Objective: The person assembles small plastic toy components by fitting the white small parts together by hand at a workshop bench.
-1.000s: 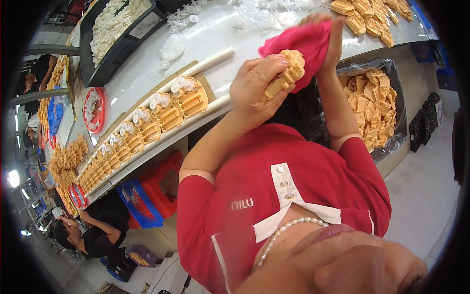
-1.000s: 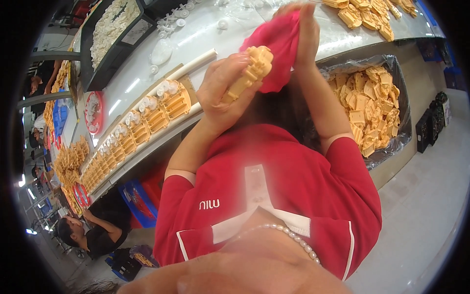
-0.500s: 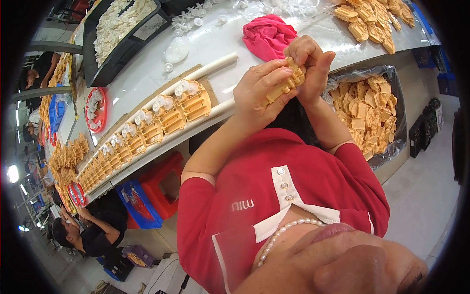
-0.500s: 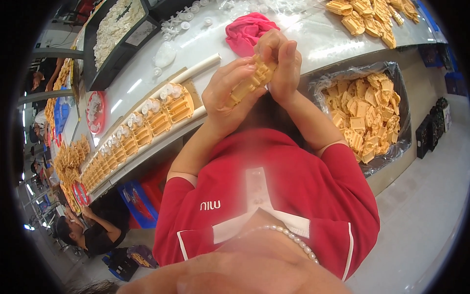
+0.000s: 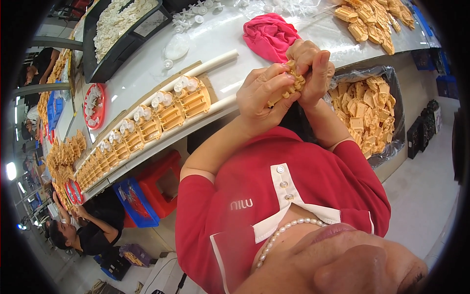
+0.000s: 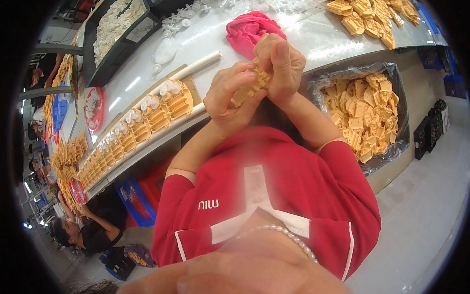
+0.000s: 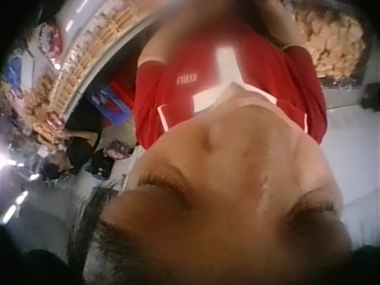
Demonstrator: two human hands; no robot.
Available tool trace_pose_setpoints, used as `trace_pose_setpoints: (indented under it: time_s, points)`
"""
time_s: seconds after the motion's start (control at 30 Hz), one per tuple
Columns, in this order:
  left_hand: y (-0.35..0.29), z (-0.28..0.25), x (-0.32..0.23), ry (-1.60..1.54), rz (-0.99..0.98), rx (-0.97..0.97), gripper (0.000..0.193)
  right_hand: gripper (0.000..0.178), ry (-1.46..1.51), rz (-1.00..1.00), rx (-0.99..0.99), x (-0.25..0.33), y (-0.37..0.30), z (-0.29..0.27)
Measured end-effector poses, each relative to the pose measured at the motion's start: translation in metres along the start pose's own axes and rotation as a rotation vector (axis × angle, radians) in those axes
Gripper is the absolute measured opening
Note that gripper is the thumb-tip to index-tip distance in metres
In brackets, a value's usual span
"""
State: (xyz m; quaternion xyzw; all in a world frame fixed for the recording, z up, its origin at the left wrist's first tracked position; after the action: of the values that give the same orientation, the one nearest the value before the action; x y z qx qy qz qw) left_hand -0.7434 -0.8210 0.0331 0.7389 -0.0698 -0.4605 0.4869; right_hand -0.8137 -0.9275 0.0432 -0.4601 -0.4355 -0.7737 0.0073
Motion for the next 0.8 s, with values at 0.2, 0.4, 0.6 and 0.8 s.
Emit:
trace_pose_setpoints:
  time_s: [0.2,0.4,0.6,0.8]
  points:
    - [0.005,0.009,0.007,-0.236,-0.163,0.176,0.052,0.053,0.141,0.056,-0.103,-0.007,0.002,-0.020]
    - [0.010,0.012,0.000,-0.036,0.083,0.173,0.057,0.055,0.279,0.168,0.019,-0.008,0.007,-0.012]
    - [0.009,-0.006,0.005,-0.097,0.008,0.086,0.052,0.039,0.098,0.112,0.452,0.008,0.002,0.001]
    - [0.007,-0.006,0.002,-0.075,0.064,0.116,0.045,0.041,0.123,0.206,0.474,0.000,-0.007,-0.012]
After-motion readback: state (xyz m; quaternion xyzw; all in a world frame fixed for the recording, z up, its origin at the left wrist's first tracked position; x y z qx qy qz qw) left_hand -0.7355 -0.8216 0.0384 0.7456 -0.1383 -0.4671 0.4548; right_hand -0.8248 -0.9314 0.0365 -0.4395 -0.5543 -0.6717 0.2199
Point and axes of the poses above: each hand's wrist, its own y-axis towards the middle knuckle, its own z-axis out of the palm, x = y × z, the point moved 7 cm from there along y, towards the middle knuckle, and after that the axes turned 1 degree about -y, right-handed, at the moved point
